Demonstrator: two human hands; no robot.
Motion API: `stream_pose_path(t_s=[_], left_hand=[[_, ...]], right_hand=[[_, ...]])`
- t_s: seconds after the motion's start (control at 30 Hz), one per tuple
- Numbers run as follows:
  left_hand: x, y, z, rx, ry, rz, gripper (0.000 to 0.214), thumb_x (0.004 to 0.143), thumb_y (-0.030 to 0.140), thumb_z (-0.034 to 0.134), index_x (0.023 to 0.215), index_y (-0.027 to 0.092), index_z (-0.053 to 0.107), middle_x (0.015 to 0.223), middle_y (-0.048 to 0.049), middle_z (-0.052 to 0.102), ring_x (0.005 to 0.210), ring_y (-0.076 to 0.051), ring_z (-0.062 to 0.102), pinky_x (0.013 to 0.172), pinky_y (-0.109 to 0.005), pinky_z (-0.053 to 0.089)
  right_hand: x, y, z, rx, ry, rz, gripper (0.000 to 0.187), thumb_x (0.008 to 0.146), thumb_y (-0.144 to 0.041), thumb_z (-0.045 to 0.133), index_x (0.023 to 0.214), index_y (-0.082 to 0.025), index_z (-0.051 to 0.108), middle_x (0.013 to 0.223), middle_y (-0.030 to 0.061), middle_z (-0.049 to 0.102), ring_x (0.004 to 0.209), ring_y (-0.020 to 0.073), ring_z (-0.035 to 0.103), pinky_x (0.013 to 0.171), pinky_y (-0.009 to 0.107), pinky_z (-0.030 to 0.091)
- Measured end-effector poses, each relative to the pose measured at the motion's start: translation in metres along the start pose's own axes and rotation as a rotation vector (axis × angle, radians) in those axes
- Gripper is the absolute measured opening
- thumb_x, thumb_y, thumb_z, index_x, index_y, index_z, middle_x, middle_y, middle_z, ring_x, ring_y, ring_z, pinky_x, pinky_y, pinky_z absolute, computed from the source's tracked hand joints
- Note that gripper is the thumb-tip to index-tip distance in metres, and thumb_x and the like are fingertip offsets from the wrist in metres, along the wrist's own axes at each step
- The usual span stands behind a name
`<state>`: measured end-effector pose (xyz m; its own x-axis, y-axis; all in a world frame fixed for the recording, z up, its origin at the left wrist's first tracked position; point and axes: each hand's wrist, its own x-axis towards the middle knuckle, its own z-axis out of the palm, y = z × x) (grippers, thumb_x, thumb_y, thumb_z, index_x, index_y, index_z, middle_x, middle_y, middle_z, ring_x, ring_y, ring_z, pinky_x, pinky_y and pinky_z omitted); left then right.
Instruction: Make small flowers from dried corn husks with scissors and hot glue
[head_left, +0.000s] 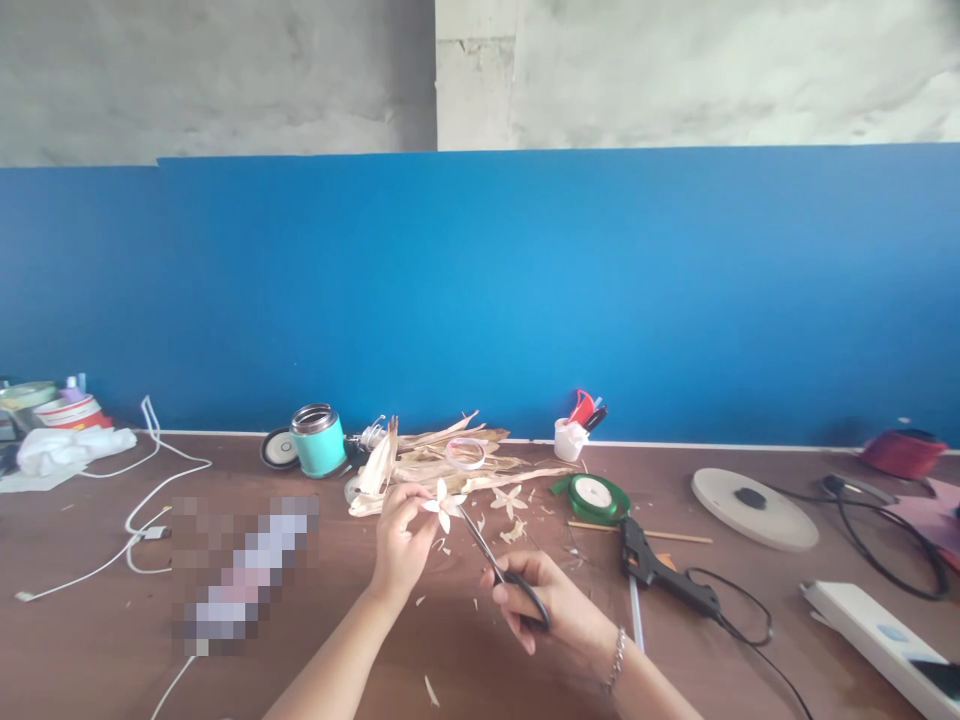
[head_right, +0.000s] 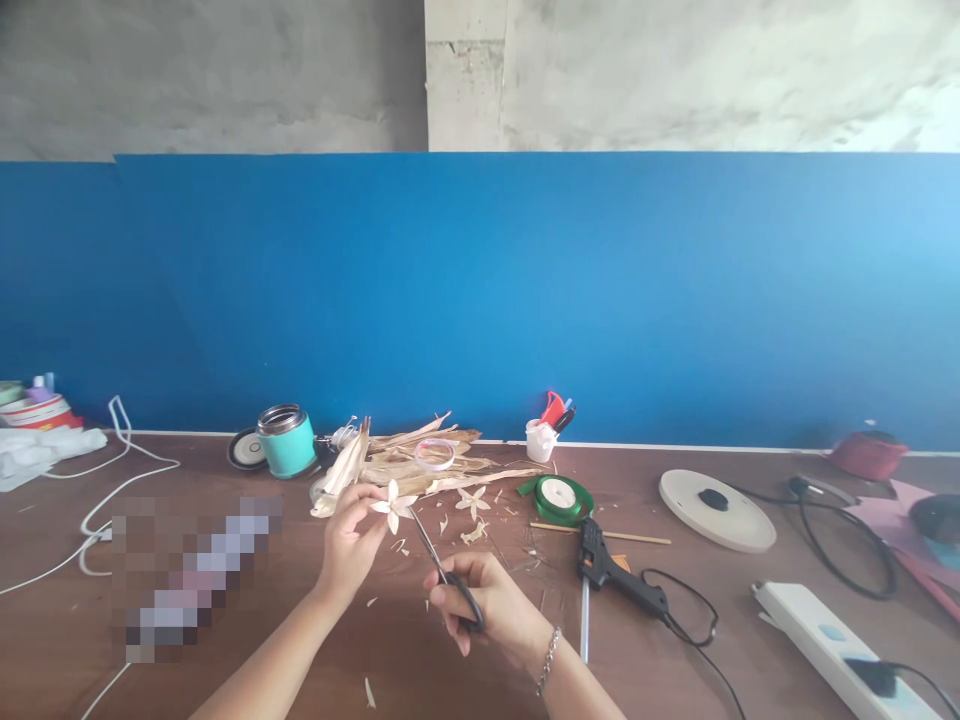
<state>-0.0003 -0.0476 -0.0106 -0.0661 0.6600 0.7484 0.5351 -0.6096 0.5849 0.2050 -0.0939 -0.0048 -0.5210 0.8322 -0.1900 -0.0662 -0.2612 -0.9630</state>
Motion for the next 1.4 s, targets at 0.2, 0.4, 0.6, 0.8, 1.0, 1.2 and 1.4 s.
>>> stream_pose_path(t_s=[0.2, 0.4, 0.6, 0.8, 1.0, 1.2, 1.4], left_hand=[[0.0009, 0.0034, -0.0005, -0.031, -0.037, -0.013, 0.014, 0.075, 0.017, 0.059, 0.062, 0.020, 0.060, 0.080, -0.0020, 0.058, 0.080, -0.018, 0.057, 0.074, -0.031, 0.045], [0.0008, 0.0028, 0.0003, -0.045, -0.036, -0.021, 0.014, 0.075, 0.015, 0.060, 0.062, 0.020, 0.060, 0.081, -0.0015, 0.057, 0.081, -0.018, 0.057, 0.075, -0.030, 0.044], [-0.0002, 0.0013, 0.0008, -0.044, -0.042, -0.022, 0.015, 0.076, 0.018, 0.061, 0.061, 0.020, 0.059, 0.081, -0.0017, 0.057, 0.081, -0.018, 0.056, 0.075, -0.030, 0.044], [-0.0014, -0.0010, 0.0014, -0.038, -0.053, -0.031, 0.016, 0.077, 0.019, 0.060, 0.061, 0.020, 0.059, 0.081, -0.0021, 0.056, 0.082, -0.018, 0.056, 0.076, -0.031, 0.044], [-0.0010, -0.0014, 0.0009, -0.030, -0.053, -0.032, 0.015, 0.076, 0.019, 0.061, 0.061, 0.020, 0.060, 0.081, -0.0017, 0.057, 0.082, -0.018, 0.056, 0.076, -0.030, 0.044], [0.0003, -0.0009, 0.0007, -0.029, -0.044, -0.028, 0.016, 0.075, 0.017, 0.060, 0.060, 0.020, 0.060, 0.081, -0.0016, 0.057, 0.081, -0.018, 0.057, 0.075, -0.030, 0.044], [0.0019, -0.0001, 0.0002, -0.036, -0.040, -0.024, 0.015, 0.075, 0.016, 0.059, 0.060, 0.020, 0.059, 0.080, -0.0014, 0.058, 0.080, -0.018, 0.057, 0.074, -0.030, 0.044]], right_hand=[[0.0011, 0.0015, -0.0011, 0.002, -0.002, 0.003, 0.039, 0.066, -0.043, 0.073, 0.082, -0.012, 0.058, 0.046, -0.0053, 0.054, 0.032, 0.0041, 0.043, 0.032, 0.016, 0.017], [0.0012, 0.0011, 0.0002, -0.008, -0.006, -0.048, 0.039, 0.066, -0.045, 0.073, 0.080, -0.011, 0.059, 0.042, -0.0075, 0.048, 0.031, 0.0028, 0.036, 0.032, 0.016, 0.021], [0.0008, -0.0032, 0.0031, 0.001, 0.006, -0.069, 0.041, 0.064, -0.047, 0.074, 0.078, -0.012, 0.059, 0.044, -0.0086, 0.044, 0.032, 0.0017, 0.032, 0.033, 0.017, 0.021], [0.0007, -0.0027, 0.0029, 0.018, 0.012, -0.071, 0.040, 0.063, -0.045, 0.075, 0.076, -0.012, 0.059, 0.045, -0.0092, 0.042, 0.032, 0.0012, 0.031, 0.033, 0.017, 0.019], [0.0002, -0.0046, 0.0026, 0.008, 0.011, -0.084, 0.038, 0.064, -0.045, 0.075, 0.077, -0.012, 0.059, 0.043, -0.0093, 0.041, 0.032, 0.0013, 0.029, 0.034, 0.017, 0.019], [-0.0014, -0.0065, 0.0030, 0.020, 0.007, -0.071, 0.037, 0.064, -0.044, 0.075, 0.076, -0.012, 0.060, 0.045, -0.0094, 0.039, 0.034, 0.0010, 0.028, 0.034, 0.017, 0.018], [-0.0016, -0.0059, 0.0025, 0.026, -0.004, -0.077, 0.036, 0.064, -0.043, 0.076, 0.076, -0.012, 0.061, 0.048, -0.0090, 0.038, 0.035, 0.0007, 0.027, 0.034, 0.017, 0.018]])
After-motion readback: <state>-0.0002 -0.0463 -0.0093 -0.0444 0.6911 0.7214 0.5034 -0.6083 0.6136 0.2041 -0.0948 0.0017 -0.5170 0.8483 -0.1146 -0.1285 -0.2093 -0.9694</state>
